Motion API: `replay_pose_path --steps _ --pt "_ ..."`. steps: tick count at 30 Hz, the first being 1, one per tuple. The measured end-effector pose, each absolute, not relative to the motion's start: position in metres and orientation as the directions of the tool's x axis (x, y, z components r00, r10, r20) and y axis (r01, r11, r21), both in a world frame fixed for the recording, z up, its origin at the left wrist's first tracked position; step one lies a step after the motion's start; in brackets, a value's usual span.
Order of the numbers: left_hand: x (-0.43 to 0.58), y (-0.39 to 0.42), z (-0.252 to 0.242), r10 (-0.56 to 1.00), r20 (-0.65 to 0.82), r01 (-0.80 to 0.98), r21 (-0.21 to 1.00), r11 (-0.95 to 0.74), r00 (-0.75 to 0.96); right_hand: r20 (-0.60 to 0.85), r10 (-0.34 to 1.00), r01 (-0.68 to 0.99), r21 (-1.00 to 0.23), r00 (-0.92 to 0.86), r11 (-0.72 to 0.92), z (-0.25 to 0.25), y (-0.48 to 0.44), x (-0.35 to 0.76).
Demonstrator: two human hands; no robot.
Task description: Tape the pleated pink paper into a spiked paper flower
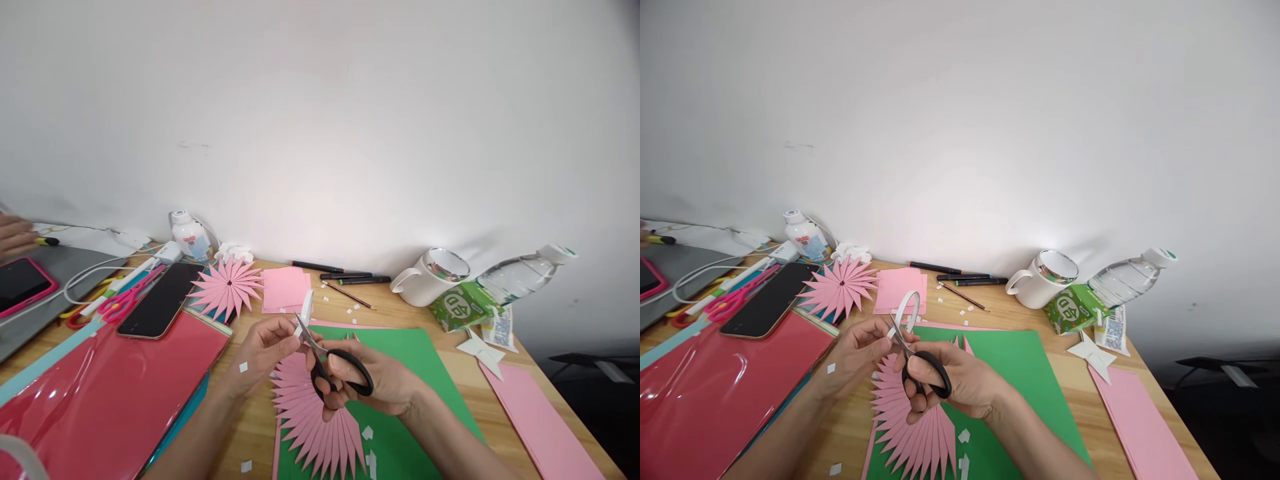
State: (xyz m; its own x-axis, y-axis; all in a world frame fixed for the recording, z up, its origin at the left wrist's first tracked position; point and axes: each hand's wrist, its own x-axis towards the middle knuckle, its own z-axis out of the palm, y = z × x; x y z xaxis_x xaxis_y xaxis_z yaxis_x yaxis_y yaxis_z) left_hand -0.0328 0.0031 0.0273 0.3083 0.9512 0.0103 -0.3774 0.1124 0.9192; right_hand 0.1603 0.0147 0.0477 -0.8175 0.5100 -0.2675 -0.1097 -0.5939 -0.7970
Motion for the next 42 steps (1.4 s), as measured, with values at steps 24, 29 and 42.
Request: replay_pose_path --steps 24,29,42 --pt "-0.036 0.003 0.025 0.967 0.092 0.027 0.994 -0.101 0.238 -0.208 0.602 -0.166 -0.847 -0.771 -0.506 0.06 0.023 0.176" --pt "-0.032 0.002 0.024 0.964 0.073 -0.081 0.995 -0.054 0.255 -0.193 0.742 -0.224 -0.878 -0.642 -0.423 0.074 0.028 0.19" --pt "-0.02 -0.003 0.024 0.946 -0.024 -0.19 0.978 0.089 0.323 -0.129 0.851 -0.038 -0.984 -0.508 -0.172 0.061 0.032 0.174"
